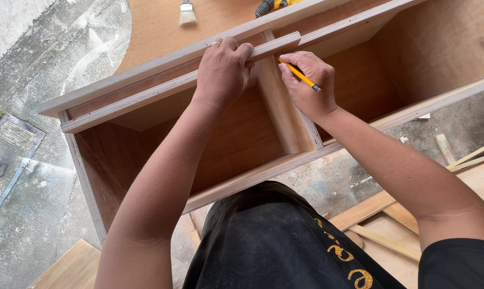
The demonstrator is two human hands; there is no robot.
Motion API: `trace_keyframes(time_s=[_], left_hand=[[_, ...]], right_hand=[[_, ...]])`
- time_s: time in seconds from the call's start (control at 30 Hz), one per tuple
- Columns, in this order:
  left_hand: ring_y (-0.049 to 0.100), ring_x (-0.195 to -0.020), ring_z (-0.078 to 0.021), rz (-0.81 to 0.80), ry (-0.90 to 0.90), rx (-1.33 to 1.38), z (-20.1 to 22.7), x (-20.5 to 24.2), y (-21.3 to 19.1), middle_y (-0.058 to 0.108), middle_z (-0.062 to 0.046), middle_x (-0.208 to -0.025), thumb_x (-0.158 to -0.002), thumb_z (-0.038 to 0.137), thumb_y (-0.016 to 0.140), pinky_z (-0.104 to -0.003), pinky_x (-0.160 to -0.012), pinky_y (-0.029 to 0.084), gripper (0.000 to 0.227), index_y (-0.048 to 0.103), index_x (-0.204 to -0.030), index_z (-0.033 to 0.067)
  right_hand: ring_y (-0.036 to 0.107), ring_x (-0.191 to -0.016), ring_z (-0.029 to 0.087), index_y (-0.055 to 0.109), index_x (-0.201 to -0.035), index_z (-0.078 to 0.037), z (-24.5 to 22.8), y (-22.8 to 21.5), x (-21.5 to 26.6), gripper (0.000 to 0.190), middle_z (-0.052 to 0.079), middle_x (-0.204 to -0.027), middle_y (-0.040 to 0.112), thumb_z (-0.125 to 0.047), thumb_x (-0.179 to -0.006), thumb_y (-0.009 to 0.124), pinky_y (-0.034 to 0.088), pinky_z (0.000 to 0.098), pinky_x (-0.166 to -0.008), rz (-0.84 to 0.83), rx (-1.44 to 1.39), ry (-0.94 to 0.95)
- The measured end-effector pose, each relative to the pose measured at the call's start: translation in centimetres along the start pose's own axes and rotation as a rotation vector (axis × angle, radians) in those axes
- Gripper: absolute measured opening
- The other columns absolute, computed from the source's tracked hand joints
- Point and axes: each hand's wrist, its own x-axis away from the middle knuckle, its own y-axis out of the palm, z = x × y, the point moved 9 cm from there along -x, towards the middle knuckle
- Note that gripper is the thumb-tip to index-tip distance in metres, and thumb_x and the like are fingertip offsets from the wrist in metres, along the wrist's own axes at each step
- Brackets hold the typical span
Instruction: The person uses a jigsaw to cut a wooden strip, then fits the strip into a wooden cabinet frame. They mark the wood with a pencil and use a speed square to draw a straight line for further cutting.
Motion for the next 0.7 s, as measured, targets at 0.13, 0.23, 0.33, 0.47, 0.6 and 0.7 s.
trace_keyframes(time_s=[0.13,0.23,0.33,0.47,0.6,0.7], left_hand=[[0.058,-0.082,-0.0374,0.013,0.010,0.008,0.1,0.0,-0.3,0.059,-0.014,-0.088,-0.087,0.021,0.077,-0.049,-0.065,0.051,0.017,0.065,-0.097,0.0131],[0.057,-0.082,-0.0375,0.001,0.004,0.015,0.0,0.1,-0.1,0.059,-0.013,-0.089,-0.087,0.021,0.077,-0.049,-0.066,0.051,0.018,0.064,-0.096,0.0127],[0.058,-0.082,-0.0368,-0.008,0.000,-0.010,-0.2,0.1,0.2,0.060,-0.013,-0.090,-0.087,0.023,0.078,-0.049,-0.067,0.052,0.020,0.066,-0.099,0.0143],[0.057,-0.083,-0.0368,-0.026,-0.001,0.009,-0.2,0.1,0.0,0.059,-0.012,-0.090,-0.088,0.022,0.079,-0.048,-0.065,0.051,0.019,0.065,-0.098,0.0136],[0.057,-0.081,-0.0356,-0.029,0.013,-0.008,0.0,0.1,-0.3,0.060,-0.012,-0.090,-0.089,0.023,0.078,-0.047,-0.065,0.050,0.020,0.064,-0.100,0.0136],[0.057,-0.083,-0.0354,-0.033,0.002,-0.004,-0.1,0.2,-0.4,0.059,-0.011,-0.091,-0.089,0.022,0.080,-0.047,-0.066,0.050,0.021,0.064,-0.101,0.0138]], right_hand=[[0.072,-0.090,0.029,0.075,-0.104,0.004,0.0,0.1,0.0,0.010,0.016,-0.098,0.076,0.007,-0.095,0.073,0.058,0.0381,-0.082,-0.001,0.002,-0.012],[0.072,-0.091,0.029,0.075,-0.104,0.004,0.0,0.0,0.0,0.008,0.016,-0.098,0.076,0.005,-0.096,0.073,0.058,0.0382,-0.082,0.001,0.004,-0.010],[0.072,-0.091,0.030,0.075,-0.104,0.004,-0.2,0.0,-0.1,0.010,0.016,-0.098,0.076,0.005,-0.095,0.071,0.058,0.0384,-0.083,-0.002,-0.004,-0.007],[0.068,-0.081,0.023,0.073,-0.097,0.000,-0.1,-0.5,0.0,0.011,0.012,-0.091,0.072,0.006,-0.090,0.068,0.057,0.0322,-0.072,0.054,-0.023,0.061],[0.069,-0.083,0.023,0.073,-0.098,-0.002,0.8,-0.2,0.2,0.011,0.011,-0.091,0.073,0.004,-0.090,0.068,0.056,0.0333,-0.074,0.047,-0.021,0.084],[0.070,-0.085,0.024,0.074,-0.102,0.000,1.1,-0.1,0.3,0.012,0.013,-0.094,0.074,0.004,-0.092,0.069,0.058,0.0335,-0.076,0.035,-0.043,0.092]])
